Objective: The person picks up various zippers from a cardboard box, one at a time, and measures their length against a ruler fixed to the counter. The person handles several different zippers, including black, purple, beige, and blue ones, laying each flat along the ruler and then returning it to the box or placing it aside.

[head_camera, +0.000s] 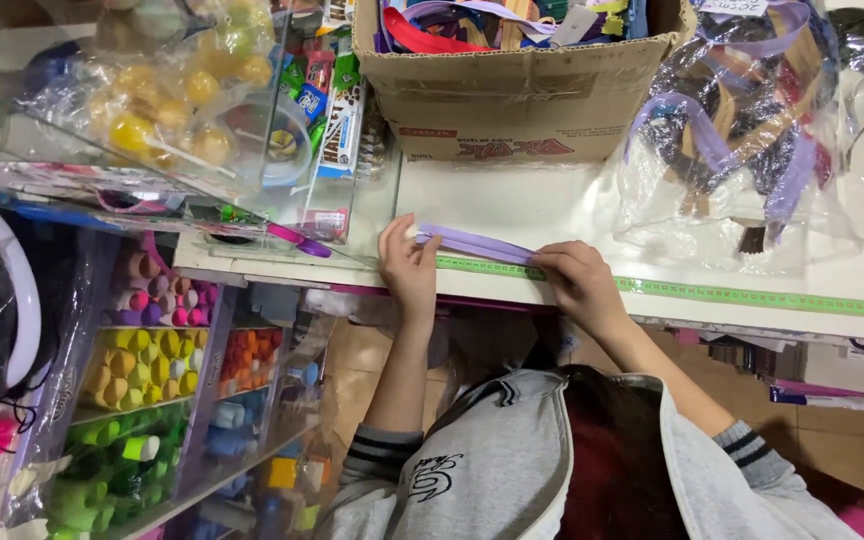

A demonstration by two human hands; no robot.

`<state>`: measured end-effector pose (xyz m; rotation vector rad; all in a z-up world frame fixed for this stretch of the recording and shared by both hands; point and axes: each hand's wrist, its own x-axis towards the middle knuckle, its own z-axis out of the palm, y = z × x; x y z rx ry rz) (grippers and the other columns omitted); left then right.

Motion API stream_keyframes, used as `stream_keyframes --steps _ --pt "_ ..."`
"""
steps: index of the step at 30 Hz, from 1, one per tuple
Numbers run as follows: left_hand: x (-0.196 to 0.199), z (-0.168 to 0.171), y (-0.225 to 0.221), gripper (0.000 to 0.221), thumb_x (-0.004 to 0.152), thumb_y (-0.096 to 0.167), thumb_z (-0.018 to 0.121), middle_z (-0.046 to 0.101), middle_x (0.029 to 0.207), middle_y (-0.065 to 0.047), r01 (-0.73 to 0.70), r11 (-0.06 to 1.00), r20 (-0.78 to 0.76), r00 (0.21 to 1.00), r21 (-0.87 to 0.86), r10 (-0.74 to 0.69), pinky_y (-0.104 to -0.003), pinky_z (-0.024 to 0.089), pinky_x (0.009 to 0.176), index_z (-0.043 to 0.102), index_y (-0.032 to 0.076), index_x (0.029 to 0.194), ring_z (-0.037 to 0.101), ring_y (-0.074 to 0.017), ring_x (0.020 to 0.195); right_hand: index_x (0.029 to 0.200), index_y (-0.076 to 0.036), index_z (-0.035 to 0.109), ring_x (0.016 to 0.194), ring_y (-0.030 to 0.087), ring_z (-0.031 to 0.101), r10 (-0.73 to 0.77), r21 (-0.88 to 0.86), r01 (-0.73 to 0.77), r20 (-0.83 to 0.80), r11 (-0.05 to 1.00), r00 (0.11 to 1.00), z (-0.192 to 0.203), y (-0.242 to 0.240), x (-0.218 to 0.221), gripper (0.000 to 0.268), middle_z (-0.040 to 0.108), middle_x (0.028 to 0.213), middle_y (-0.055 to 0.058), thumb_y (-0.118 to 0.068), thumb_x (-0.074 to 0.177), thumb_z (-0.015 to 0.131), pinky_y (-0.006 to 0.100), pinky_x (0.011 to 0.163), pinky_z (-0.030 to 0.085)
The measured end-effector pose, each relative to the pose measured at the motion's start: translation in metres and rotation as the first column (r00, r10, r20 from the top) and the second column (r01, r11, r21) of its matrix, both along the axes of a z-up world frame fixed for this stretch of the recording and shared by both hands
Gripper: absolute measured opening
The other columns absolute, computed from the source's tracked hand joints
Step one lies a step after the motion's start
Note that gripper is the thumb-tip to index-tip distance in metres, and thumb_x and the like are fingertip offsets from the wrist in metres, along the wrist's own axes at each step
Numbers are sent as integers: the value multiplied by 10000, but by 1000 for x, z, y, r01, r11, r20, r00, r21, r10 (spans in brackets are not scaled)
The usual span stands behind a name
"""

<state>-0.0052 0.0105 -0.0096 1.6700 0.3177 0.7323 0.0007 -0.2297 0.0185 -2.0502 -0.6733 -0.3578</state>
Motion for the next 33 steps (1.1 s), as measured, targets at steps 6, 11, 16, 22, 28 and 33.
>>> stream_keyframes --steps 6,11,16,22,28,33 --pt "-3 25 -9 313 712 -73 813 535 1162 -113 -72 995 27 997 -73 74 -233 603 683 633 -74 968 719 -240 800 952 -93 745 823 243 667 -6 -8 6 6 1000 1000 9 2 -2 211 706 917 48 62 857 637 334 763 492" --pt "-5 30 -12 245 711 -69 810 557 1174 -106 -90 994 27 995 -67 92 -202 594 657 656 -63 902 711 -193 770 942 -86 743 819 247 669 -5 -5 6 18 1000 1000 9 3 -3 194 706 913 50 58 860 641 337 767 494" --pt "-6 26 -12 153 738 -54 794 571 1208 -112 -103 995 30 994 12 103 -215 605 635 673 -51 832 727 -219 777 935 -93 741 811 244 671 -2 15 1 42 1000 999 4 2 -3 187 706 905 42 53 854 658 336 769 498" --pt "-4 17 -12 132 757 -100 729 589 1146 -114 -123 991 60 991 54 119 -236 610 650 716 -26 865 720 -209 767 923 -97 739 806 245 673 3 32 -5 50 999 999 3 1 -3 172 708 901 39 43 849 670 340 768 505" --pt "-3 2 -4 151 747 -104 733 598 1093 -109 -62 997 41 997 38 61 -256 613 689 716 -30 877 725 -230 809 923 -108 746 816 237 671 -16 36 15 26 999 1000 -1 0 -2 184 710 907 35 41 851 666 333 784 497" --pt "-8 -5 7 73 887 -6 666 649 1022 -107 60 933 -37 998 355 -50 -300 593 765 722 -16 933 711 -272 878 949 -96 738 901 269 641 -100 -10 101 41 995 994 -4 -4 2 157 698 1017 72 11 845 690 375 828 475"
